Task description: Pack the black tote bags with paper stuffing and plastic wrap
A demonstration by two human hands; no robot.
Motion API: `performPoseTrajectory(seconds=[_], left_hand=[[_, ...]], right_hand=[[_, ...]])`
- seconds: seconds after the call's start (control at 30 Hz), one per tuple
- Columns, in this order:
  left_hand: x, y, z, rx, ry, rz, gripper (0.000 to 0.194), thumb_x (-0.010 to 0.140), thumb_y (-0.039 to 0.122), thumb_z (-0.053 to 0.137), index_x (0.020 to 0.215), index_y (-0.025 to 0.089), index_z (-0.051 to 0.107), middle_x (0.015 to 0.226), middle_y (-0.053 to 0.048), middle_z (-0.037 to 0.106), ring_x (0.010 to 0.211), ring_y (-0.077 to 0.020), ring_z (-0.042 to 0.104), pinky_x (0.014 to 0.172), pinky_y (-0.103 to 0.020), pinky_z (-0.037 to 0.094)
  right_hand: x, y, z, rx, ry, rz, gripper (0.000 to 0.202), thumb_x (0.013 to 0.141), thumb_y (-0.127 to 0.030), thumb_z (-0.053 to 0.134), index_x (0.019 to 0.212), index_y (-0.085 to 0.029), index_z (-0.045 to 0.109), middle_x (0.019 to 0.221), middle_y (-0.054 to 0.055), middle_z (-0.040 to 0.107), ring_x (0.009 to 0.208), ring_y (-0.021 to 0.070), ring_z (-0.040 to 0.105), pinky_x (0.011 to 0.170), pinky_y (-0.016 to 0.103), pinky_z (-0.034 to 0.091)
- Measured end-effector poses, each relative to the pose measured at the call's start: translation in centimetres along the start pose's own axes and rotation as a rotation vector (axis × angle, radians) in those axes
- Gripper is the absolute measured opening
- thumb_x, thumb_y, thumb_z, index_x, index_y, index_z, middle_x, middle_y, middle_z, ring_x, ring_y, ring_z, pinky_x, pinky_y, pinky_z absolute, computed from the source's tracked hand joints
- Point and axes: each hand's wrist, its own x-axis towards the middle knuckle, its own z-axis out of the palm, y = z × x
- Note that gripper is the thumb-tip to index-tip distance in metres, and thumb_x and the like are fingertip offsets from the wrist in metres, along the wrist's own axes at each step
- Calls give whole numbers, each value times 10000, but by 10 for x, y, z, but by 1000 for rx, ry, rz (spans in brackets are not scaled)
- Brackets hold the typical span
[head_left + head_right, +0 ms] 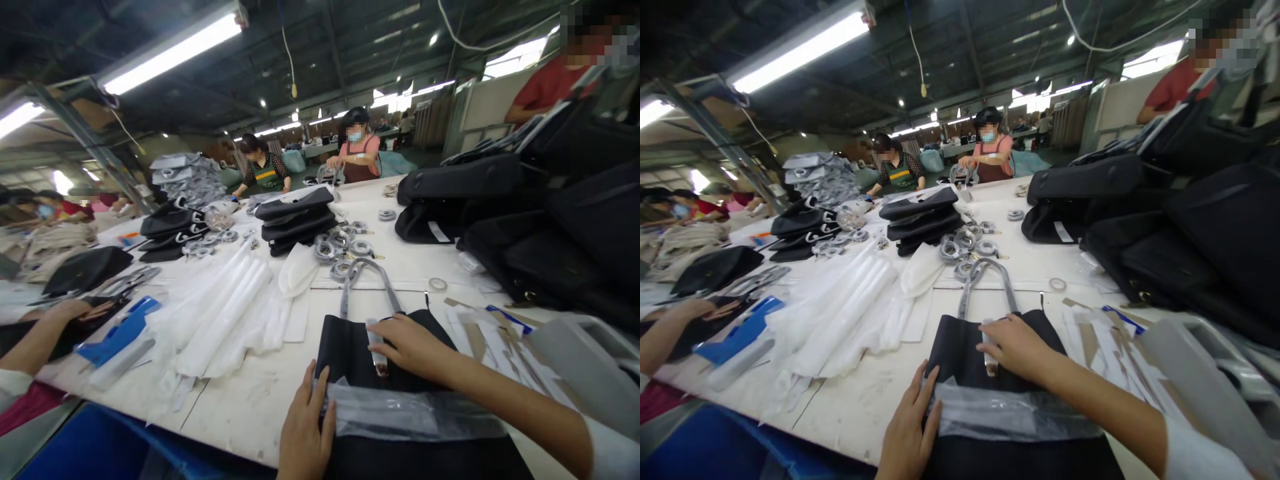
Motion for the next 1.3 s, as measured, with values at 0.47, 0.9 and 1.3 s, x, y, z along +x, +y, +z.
performPoseTrajectory(seconds=[0.47,0.9,1.3], left_hand=[[36,-8,-35,-113,-165,-20,433,964,385,450,1368,277,563,1491,-82,473,1346,-252,488,1091,-433,446],[298,6,36,-502,-440,-258,345,955,271,464,1192,71,616,1062,-147,703,898,-172,677,770,-289,547],[366,40,99,-237,-526,-112,339,883,335,651,1163,146,613,1135,-87,637,1033,-218,602,879,-382,503]], right_hand=[[88,-9,84,283,343,46,329,1003,-295,417,1141,-179,693,1134,91,715,1094,236,637,972,351,468],[87,-14,74,355,438,69,370,941,-179,433,1274,-217,590,1259,85,641,1122,252,614,943,350,484],[91,-14,73,460,421,336,265,894,-171,520,1141,-155,613,1131,102,666,1010,261,645,863,333,486]])
